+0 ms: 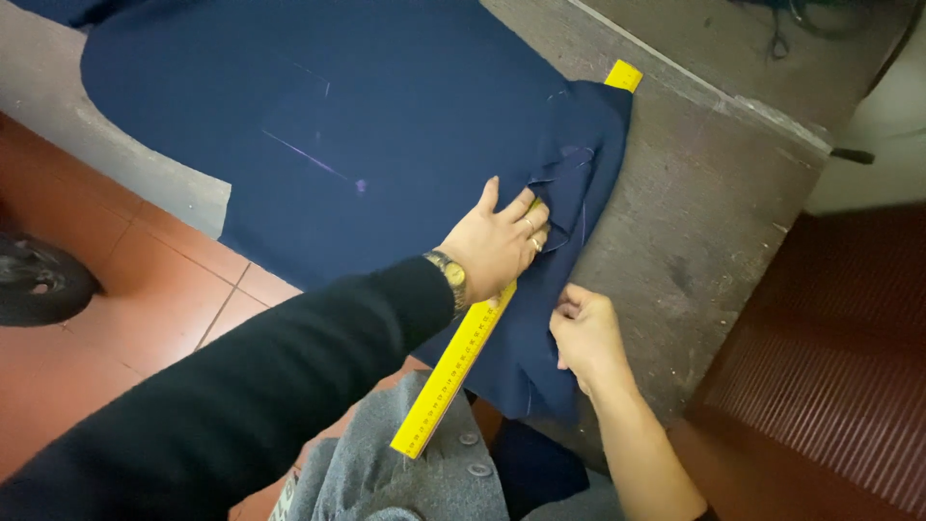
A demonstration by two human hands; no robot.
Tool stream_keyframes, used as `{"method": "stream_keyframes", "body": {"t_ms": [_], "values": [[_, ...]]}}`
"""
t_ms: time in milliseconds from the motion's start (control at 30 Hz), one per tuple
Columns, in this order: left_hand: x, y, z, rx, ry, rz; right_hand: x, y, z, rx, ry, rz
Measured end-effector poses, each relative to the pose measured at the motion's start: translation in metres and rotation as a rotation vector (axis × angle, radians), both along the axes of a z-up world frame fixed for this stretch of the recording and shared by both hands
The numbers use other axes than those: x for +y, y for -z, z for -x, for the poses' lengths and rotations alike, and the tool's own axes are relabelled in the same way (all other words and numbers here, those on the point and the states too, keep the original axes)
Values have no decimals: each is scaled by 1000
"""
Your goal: Measuring and marking fabric with chalk and a ruler, then cutting it with scissors.
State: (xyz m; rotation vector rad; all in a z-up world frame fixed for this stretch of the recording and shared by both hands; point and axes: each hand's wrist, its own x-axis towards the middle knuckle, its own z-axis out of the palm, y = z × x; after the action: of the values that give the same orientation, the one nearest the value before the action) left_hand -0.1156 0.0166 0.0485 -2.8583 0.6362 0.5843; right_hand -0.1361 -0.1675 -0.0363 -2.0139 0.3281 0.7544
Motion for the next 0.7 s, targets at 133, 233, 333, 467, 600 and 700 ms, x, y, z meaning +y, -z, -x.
{"method": "stream_keyframes", "body": {"t_ms": [133,233,333,467,600,700], "values": [[11,20,16,-35,99,88,7,-19,1,-16,-37,31],[11,16,24,-18,72,109,8,-24,0,-28,-49,32],[4,9,28,51,40,53,10,-26,0,-42,-42,25],[-3,-12,35,179,-10,-28,14,-27,-12,-147,-33,36],[-8,-10,39,175,-21,-49,15,-19,-15,-162,14,22],[-9,-22,42,164,-61,-13,22,-36,-6,-144,33,20]]}}
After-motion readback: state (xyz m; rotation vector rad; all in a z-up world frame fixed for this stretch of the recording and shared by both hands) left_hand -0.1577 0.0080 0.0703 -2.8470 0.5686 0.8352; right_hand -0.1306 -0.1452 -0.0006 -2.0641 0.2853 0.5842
